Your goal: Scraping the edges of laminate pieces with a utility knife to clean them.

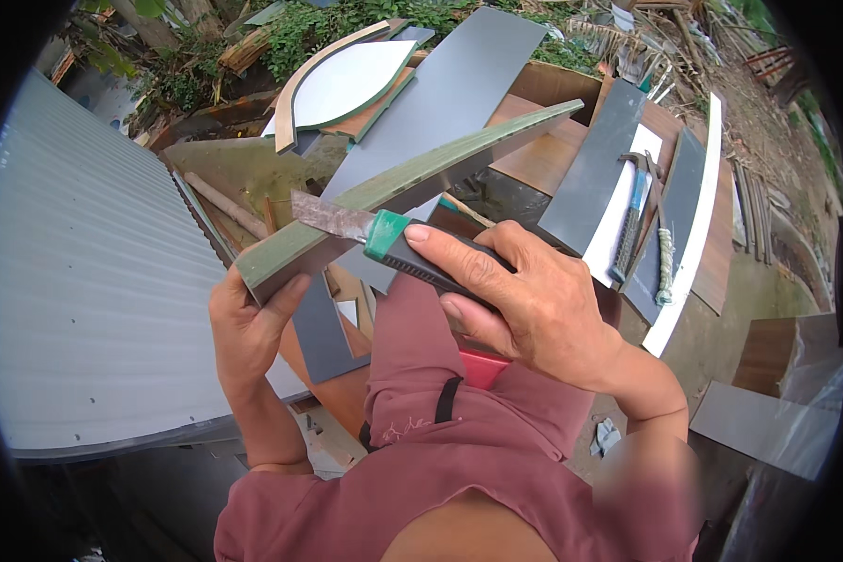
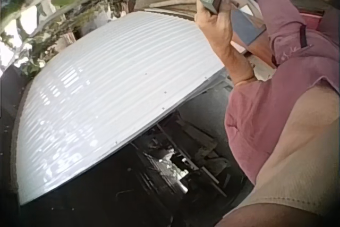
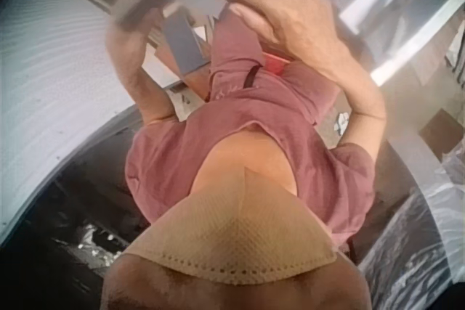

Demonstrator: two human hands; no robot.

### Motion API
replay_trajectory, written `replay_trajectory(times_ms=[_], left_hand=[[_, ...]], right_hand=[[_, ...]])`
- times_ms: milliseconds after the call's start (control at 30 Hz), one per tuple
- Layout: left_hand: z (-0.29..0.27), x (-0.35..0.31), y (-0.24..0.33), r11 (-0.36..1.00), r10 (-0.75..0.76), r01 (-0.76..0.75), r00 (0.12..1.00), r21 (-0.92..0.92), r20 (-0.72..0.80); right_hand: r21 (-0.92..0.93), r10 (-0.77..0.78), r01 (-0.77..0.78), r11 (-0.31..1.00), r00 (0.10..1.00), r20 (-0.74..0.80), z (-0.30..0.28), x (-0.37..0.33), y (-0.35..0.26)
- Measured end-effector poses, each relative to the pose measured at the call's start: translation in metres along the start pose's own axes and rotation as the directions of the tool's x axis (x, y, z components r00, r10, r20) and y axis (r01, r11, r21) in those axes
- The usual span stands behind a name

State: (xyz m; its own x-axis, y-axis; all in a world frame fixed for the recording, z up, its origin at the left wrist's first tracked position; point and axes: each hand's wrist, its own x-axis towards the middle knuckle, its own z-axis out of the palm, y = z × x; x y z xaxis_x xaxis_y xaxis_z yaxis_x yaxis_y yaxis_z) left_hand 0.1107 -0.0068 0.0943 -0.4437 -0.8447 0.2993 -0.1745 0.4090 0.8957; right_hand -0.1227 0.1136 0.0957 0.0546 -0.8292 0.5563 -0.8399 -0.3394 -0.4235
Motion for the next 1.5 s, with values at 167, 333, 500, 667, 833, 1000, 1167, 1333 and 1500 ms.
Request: replay_trajectory(times_ms=[167,333,500,667,833,1000,1167,1333,1500], left_hand=[[-0.001,-0.001,-0.011,0.999,0.042,-0.042,0.999,0.000,-0.007],[-0.011,-0.001,-0.019,1.000,-0.020,0.020,0.999,0.000,0.029],[-0.027,0.008,-0.013,0.986,0.128,-0.134,0.990,0.097,0.067],[-0.048,0.015,-0.012,0.777,0.413,-0.503,0.861,0.377,0.298],[-0.014,0.008,-0.027,0.822,0.493,-0.477,0.869,0.311,0.030],[-0.006,-0.034,-0.085,0.537,-0.079,0.064,0.997,-0.841,0.025],[-0.024,-0.042,-0.100,0.097,-0.422,0.202,0.895,-0.975,0.143],[-0.006,-0.050,-0.107,0.267,-0.850,0.535,0.523,-0.802,0.067],[-0.025,-0.036,-0.080,0.630,-0.600,0.329,0.781,-0.704,-0.172]], right_hand=[[-0.134,0.322,-0.326,0.936,0.945,-0.053,0.000,-0.021,0.051],[-0.288,0.545,-0.585,0.758,0.811,-0.212,-0.001,-0.051,0.152],[-0.050,0.534,-0.562,0.825,0.806,-0.256,-0.003,-0.057,0.140],[-0.048,0.316,-0.337,0.940,0.916,-0.248,0.025,-0.043,0.106],[-0.073,0.263,-0.279,0.958,0.949,-0.176,0.060,-0.031,0.089],[-0.041,0.324,-0.338,0.940,0.925,-0.198,0.084,-0.029,0.087],[-0.014,0.387,-0.388,0.921,0.921,-0.049,0.098,-0.040,0.089],[0.002,0.414,-0.415,0.910,0.908,0.067,0.114,-0.060,0.091],[0.097,0.412,-0.416,0.904,0.909,0.058,0.100,-0.060,0.097]])
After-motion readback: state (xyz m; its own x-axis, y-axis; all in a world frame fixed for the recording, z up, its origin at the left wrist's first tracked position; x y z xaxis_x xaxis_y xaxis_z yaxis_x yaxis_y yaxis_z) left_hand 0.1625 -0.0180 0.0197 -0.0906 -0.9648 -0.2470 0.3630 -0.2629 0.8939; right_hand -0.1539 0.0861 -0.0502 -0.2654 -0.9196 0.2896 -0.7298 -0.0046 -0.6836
